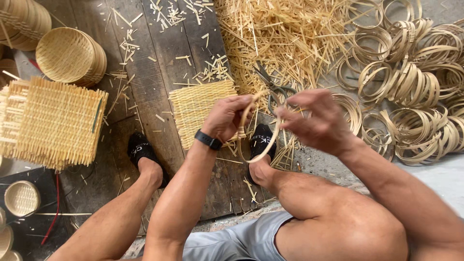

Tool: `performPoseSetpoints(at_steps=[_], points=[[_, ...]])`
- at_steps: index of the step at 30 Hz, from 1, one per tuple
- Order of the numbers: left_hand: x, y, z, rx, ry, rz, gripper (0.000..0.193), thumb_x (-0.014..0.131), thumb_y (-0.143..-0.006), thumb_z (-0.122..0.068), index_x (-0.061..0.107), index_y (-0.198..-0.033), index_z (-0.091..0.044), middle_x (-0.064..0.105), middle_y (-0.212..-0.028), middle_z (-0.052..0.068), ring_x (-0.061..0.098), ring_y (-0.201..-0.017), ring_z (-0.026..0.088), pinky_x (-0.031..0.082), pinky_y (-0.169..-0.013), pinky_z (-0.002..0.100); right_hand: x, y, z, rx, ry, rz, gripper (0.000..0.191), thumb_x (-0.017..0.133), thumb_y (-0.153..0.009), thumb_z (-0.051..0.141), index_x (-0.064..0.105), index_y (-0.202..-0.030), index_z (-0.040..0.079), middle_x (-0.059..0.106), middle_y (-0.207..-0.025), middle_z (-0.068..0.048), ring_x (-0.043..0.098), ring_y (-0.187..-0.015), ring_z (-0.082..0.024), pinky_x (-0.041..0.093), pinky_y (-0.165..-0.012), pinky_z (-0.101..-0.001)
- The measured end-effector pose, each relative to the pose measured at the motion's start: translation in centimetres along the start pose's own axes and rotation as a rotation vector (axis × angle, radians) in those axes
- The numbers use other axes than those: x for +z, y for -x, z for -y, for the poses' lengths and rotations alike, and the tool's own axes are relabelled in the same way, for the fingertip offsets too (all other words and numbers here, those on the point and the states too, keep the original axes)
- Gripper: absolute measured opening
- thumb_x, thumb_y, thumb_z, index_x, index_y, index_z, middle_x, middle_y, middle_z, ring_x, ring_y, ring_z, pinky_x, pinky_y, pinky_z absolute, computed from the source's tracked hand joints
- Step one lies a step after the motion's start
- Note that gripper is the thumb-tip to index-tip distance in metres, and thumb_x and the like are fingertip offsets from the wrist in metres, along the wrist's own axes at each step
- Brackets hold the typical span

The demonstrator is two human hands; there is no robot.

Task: The person sits on the floor assembling round bamboo baskets. He places a woven bamboo mat over a round wooden form, folds the protruding strip ends down around the rim, fits a thin bamboo hoop over the edge, presses the rim into place, trims excess strips with scissors, and sets finished baskets onto a stack beside him.

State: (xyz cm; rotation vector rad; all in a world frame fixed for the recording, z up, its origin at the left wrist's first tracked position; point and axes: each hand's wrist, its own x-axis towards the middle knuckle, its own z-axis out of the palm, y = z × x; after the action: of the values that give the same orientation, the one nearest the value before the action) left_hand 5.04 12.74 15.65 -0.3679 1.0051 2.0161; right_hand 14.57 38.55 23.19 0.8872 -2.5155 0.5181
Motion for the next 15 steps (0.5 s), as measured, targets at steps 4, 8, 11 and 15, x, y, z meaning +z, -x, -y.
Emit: performPoseSetpoints(at_steps=[4, 8, 11, 15], points=[[2.3, 0.9, 0.4, -0.072, 0.021, 0.135, 0.023, 0.065, -0.098, -0.017, 0.070, -0.104, 0.004, 0.072, -0.082, 0.008, 0.068, -0.065, 0.014, 0.057, -0.055, 0.027, 0.0, -7.3, 2.9, -0.359, 0.062, 0.234, 0.042, 0.075, -0.085, 0.021, 0.068, -0.126, 0.014, 0.058, -0.104, -0.004, 0.058, -0.107, -0.022, 0.047, -0.088, -0.0383], [2.8, 2.9, -1.0, -0.160, 0.000, 0.104, 0.064, 0.047, -0.094, -0.062, 0.072, -0.089, -0.004, 0.066, -0.071, 0.002, 0.060, -0.057, 0.010, 0.047, -0.047, 0.024, 0.4, -10.5, 3.2, -0.314, -0.065, 0.263, 0.026, 0.073, -0.082, 0.018, 0.064, -0.103, 0.008, 0.060, -0.103, -0.007, 0.063, -0.097, -0.024, 0.053, -0.082, -0.0380], [2.2, 4.6, -2.1, -0.189, -0.261, 0.043, 0.087, 0.026, -0.083, -0.088, 0.066, -0.069, -0.012, 0.063, -0.059, 0.001, 0.050, -0.046, 0.007, 0.032, -0.039, 0.022, 1.6, -11.3, 3.6, -0.178, -0.176, 0.278, 0.024, 0.075, -0.082, 0.017, 0.065, -0.101, 0.006, 0.060, -0.094, -0.007, 0.065, -0.084, -0.022, 0.055, -0.067, -0.0349], [1.6, 5.3, -2.8, -0.202, -0.226, 0.050, 0.083, 0.022, -0.081, -0.092, 0.049, -0.053, -0.019, 0.043, -0.049, -0.006, 0.033, -0.038, 0.006, 0.018, -0.036, 0.024, 3.2, -12.1, 4.8, -0.103, -0.171, 0.162, 0.017, 0.077, -0.082, 0.015, 0.068, -0.094, 0.006, 0.061, -0.086, -0.005, 0.063, -0.078, -0.022, 0.054, -0.061, -0.0350]])
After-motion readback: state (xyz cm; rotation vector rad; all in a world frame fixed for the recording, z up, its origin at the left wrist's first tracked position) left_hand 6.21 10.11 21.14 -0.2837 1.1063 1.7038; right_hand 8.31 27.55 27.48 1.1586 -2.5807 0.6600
